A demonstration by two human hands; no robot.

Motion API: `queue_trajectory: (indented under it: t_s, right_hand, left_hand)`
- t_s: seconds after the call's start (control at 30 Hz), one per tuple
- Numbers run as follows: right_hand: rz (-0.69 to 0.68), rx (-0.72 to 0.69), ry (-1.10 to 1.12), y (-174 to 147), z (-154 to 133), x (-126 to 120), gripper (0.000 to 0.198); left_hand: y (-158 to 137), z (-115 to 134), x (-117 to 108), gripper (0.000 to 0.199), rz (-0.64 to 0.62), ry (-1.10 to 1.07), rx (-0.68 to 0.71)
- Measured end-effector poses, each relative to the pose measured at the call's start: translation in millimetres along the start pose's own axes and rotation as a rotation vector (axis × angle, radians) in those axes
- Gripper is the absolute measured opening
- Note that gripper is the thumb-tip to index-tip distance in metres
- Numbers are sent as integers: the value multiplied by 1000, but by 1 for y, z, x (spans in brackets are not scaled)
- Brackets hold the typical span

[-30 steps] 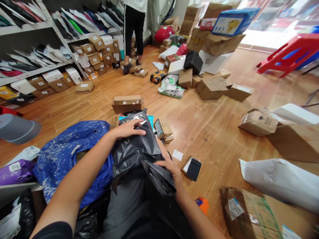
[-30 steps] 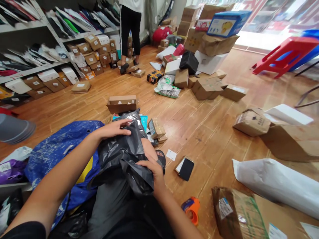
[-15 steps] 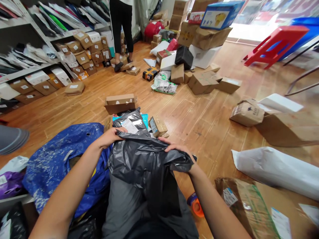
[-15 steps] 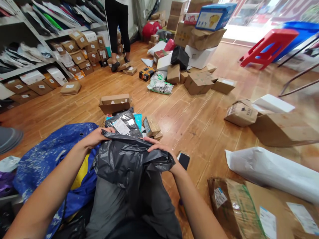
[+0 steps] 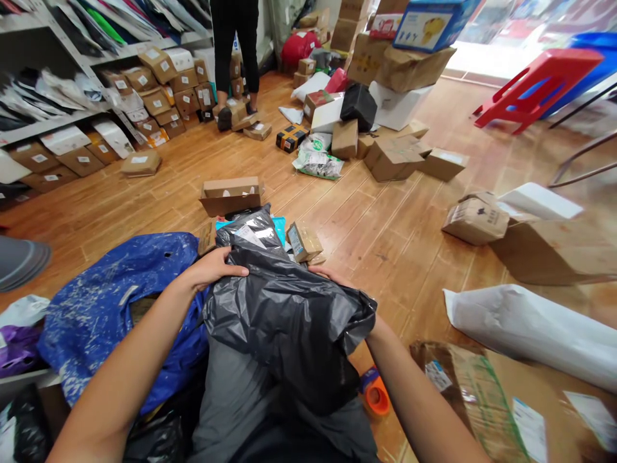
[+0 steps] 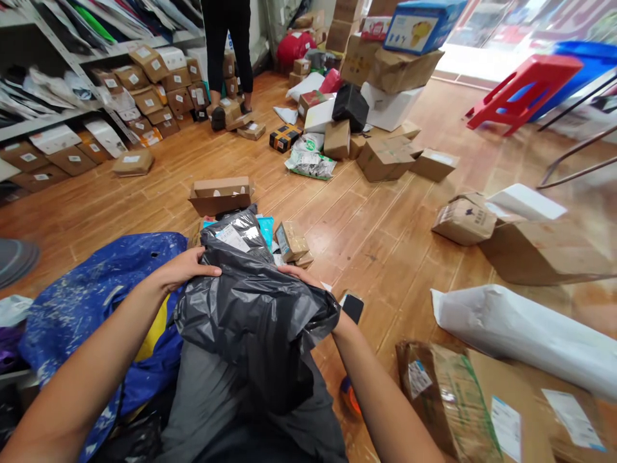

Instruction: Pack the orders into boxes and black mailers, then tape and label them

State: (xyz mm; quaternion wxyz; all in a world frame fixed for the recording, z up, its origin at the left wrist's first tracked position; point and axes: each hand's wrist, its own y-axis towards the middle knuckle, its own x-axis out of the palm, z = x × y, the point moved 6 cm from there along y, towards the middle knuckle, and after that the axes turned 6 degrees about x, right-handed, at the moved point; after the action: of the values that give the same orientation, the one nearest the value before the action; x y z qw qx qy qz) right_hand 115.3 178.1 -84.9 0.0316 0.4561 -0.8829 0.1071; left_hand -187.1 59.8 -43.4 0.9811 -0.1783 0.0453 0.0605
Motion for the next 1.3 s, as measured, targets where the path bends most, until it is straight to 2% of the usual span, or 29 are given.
queue_trajectory:
  t_s: [0.03,0.1,0.13,0.17,0.2,0.23,0.3,0.33,0.4,0.47,0.53,0.57,0.63,0.7,0.73,0.77,0.8,0.87,0.9,0.97,1.1,1.3]
  right_hand:
    - [-5,-24,-51,1,-1,-1,60]
    - [-35,-51,-108,0,-3,-3,54]
    - [-53,-51,-121,-1,-4,-4,51]
    - [-66,-47,-129,-3,-5,-5,48]
    - [-74,-41,-135,-5,-6,-6,45]
    - [-78,-35,-138,-7,-7,-6,43]
    - [-79,-25,-134,-8,-9,-4,42]
    - [-81,-15,-127,-8,-10,-2,41]
    - [-98,8,-125,-7,-13,4,39]
    - [-128,30,-130,-6,-17,9,38]
    - [-156,34,-135,-4,-22,12,38]
    - [-173,26,-138,-3,-25,13,39]
    - [-209,-11,-143,-2,-31,15,44]
    - [-241,-46,-140,-1,-37,16,44]
    - [-254,-56,-137,-1,-39,17,43]
    - [-268,-63,-132,-1,-41,17,41]
    - [-281,-71,-129,-2,-44,18,38]
    - [-291,-91,-137,-4,-48,19,36]
    - [-288,-101,-154,-5,-49,18,35]
    - [-276,-119,-206,-9,-51,17,34]
    - [-271,-131,-337,-23,-54,21,32]
    - [-209,-118,-554,-51,-69,34,26]
  left_hand:
    - [-1,4,-1,77,90,97,72]
    - [-16,24,-2,85,393,400,320]
    - [-29,38,4,81,523,572,475]
    - [-41,49,18,69,563,728,632]
    - [-51,57,37,52,501,853,779]
    - [-58,60,57,36,365,941,895]
    - [-64,55,89,23,65,1012,1000]
    - [-63,51,97,22,-24,1014,996]
    - [-56,43,100,20,-84,989,938]
    - [-49,41,95,21,-93,969,893]
    - [-45,48,87,25,-36,1036,889]
    - [-44,55,84,32,-1,1092,895]
    - [-38,70,81,61,21,1216,902]
    - [-28,82,82,96,-41,1306,899]
    - [-23,86,84,103,-83,1341,897]
    - [-19,90,87,97,-126,1373,909]
    - [-16,92,90,78,-160,1409,931]
    - [-18,94,98,24,-185,1497,1004]
    - [-23,93,101,4,-165,1542,1047]
    - [-38,90,106,20,-67,1605,1118]
    - [-70,68,106,23,105,1585,1138]
    - [-91,35,98,24,176,1383,1213]
